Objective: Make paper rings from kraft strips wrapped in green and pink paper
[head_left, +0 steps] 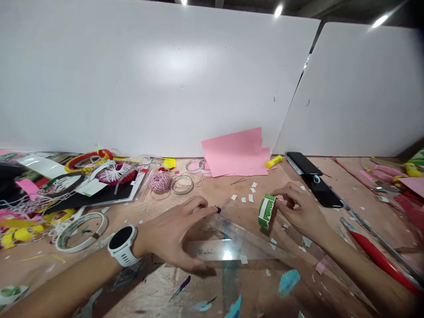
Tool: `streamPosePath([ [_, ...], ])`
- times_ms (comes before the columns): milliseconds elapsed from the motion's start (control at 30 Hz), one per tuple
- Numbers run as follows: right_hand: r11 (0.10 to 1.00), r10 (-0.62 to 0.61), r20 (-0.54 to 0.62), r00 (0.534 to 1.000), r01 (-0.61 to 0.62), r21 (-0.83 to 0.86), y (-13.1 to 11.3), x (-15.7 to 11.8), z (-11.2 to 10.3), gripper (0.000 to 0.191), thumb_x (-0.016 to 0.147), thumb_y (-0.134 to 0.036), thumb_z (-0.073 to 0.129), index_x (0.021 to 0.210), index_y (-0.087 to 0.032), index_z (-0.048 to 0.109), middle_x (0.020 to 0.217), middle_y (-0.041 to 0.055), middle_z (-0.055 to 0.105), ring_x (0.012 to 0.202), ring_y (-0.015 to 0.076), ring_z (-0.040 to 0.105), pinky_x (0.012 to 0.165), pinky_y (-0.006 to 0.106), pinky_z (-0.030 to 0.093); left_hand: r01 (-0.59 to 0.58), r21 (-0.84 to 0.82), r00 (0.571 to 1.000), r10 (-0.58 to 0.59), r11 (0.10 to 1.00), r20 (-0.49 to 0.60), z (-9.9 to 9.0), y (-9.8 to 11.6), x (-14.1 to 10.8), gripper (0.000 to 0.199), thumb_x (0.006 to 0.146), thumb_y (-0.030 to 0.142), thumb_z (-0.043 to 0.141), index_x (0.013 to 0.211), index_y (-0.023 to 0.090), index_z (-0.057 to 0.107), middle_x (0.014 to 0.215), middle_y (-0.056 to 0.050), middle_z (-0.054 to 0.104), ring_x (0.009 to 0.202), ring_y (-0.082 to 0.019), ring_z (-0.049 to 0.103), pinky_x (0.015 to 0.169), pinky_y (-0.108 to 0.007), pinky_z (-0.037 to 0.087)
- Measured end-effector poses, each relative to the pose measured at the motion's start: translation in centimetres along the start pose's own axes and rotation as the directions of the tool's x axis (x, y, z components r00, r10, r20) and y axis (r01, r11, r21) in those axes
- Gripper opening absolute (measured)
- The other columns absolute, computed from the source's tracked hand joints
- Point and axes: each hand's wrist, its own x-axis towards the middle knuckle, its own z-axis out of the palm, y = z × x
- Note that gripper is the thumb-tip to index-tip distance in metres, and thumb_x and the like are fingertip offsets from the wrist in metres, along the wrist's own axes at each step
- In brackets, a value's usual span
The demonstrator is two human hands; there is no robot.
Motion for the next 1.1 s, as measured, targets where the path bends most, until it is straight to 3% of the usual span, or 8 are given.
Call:
streamPosePath([
  [167, 0.893, 0.166, 0.098, 0.981, -0.192, 0.406, -1.3, -1.4, 1.2, 0.024, 0.093, -0.046, 0.064, 0.108, -0.029, 0.072, 0.096, 0.0051, 0.079, 0.089, 0.0273, 0.075, 0.071, 0.037, 0.059, -0.1, -0.124, 0.995, 0.096, 0.987, -0.034, 1.5, 1.9, 1.6, 0.11, 0.063, 0.069, 0.082, 0.154, 0.028, 0.035, 0.146, -0.013, 0.048, 0.128, -0.033, 0.053, 0.109, -0.044, 0.05],
  [333, 0.485, 0.208, 0.343, 0.916, -0.402, 0.777, -3.0, -1.7, 1.2, 0.029, 0.09, -0.044, 0.068, 0.116, -0.031, 0.07, 0.117, 0.0076, 0.078, 0.105, 0.0312, 0.075, 0.089, 0.046, 0.061, -0.108, -0.035, 0.99, 0.104, 0.994, -0.1, 2.4, 3.3, 3.2, 0.104, 0.072, 0.068, 0.077, 0.154, 0.023, 0.032, 0.145, -0.016, 0.049, 0.13, -0.036, 0.05, 0.11, -0.051, 0.049],
  [467, 0.219, 0.109, 0.499, 0.86, -0.51, 0.832, -3.0, -1.5, 0.8, 0.043, 0.096, -0.053, 0.051, 0.13, -0.03, 0.066, 0.137, 0.0093, 0.07, 0.106, 0.0305, 0.075, 0.096, 0.048, 0.058, -0.051, 0.077, 0.991, 0.061, 0.996, -0.121, 2.7, 3.6, 3.8, 0.102, 0.077, 0.064, 0.074, 0.157, 0.022, 0.027, 0.146, -0.017, 0.047, 0.13, -0.037, 0.049, 0.109, -0.055, 0.049],
  [567, 0.237, 0.073, 0.505, 0.86, -0.507, 0.829, -2.5, -1.5, 0.3, 0.061, 0.098, -0.065, 0.034, 0.138, -0.028, 0.062, 0.142, 0.0115, 0.066, 0.115, 0.0309, 0.072, 0.099, 0.048, 0.057, -0.031, 0.123, 0.99, 0.047, 0.992, -0.132, 2.7, 3.9, 3.8, 0.102, 0.078, 0.065, 0.072, 0.158, 0.023, 0.025, 0.144, -0.017, 0.048, 0.128, -0.037, 0.049, 0.107, -0.056, 0.05],
  [700, 0.395, 0.089, 0.505, 0.859, -0.496, 0.773, -1.3, -1.7, -0.6, 0.074, 0.095, -0.071, 0.025, 0.144, -0.026, 0.059, 0.13, 0.0132, 0.073, 0.121, 0.0313, 0.069, 0.095, 0.046, 0.058, -0.016, 0.167, 0.985, 0.044, 0.986, -0.165, 2.6, 4.2, 3.6, 0.099, 0.082, 0.063, 0.069, 0.16, 0.024, 0.021, 0.141, -0.018, 0.05, 0.126, -0.038, 0.05, 0.104, -0.057, 0.051],
  [833, 0.471, 0.055, 0.515, 0.855, -0.477, 0.742, -0.7, -1.6, -2.0, 0.079, 0.086, -0.078, 0.043, 0.144, -0.028, 0.061, 0.131, 0.0133, 0.073, 0.121, 0.0342, 0.07, 0.095, 0.049, 0.058, 0.002, 0.219, 0.979, 0.042, 0.976, -0.198, 2.6, 4.1, 3.4, 0.094, 0.085, 0.063, 0.066, 0.159, 0.024, 0.023, 0.138, -0.018, 0.053, 0.126, -0.038, 0.05, 0.102, -0.058, 0.051],
  [967, 0.401, -0.078, 0.589, 0.804, -0.516, 0.757, -2.0, -1.0, -3.6, 0.08, 0.084, -0.064, 0.067, 0.154, -0.032, 0.048, 0.151, 0.0102, 0.06, 0.137, 0.0341, 0.058, 0.112, 0.054, 0.047, -0.007, 0.24, 0.98, 0.055, 0.971, -0.192, 2.7, 3.9, 3.3, 0.095, 0.086, 0.06, 0.069, 0.16, 0.021, 0.026, 0.139, -0.02, 0.053, 0.128, -0.038, 0.049, 0.102, -0.057, 0.051],
  [1100, 0.521, 0.011, 0.701, 0.713, -0.603, 0.604, -3.4, -1.1, -5.0, 0.093, 0.086, -0.04, 0.078, 0.163, -0.036, 0.025, 0.158, 0.0093, 0.052, 0.143, 0.0337, 0.052, 0.108, 0.052, 0.053, -0.064, 0.287, 0.976, 0.12, 0.956, -0.18, 3.0, 4.4, 3.3, 0.087, 0.089, 0.051, 0.069, 0.156, 0.01, 0.033, 0.141, -0.023, 0.051, 0.131, -0.037, 0.047, 0.104, -0.055, 0.052],
])
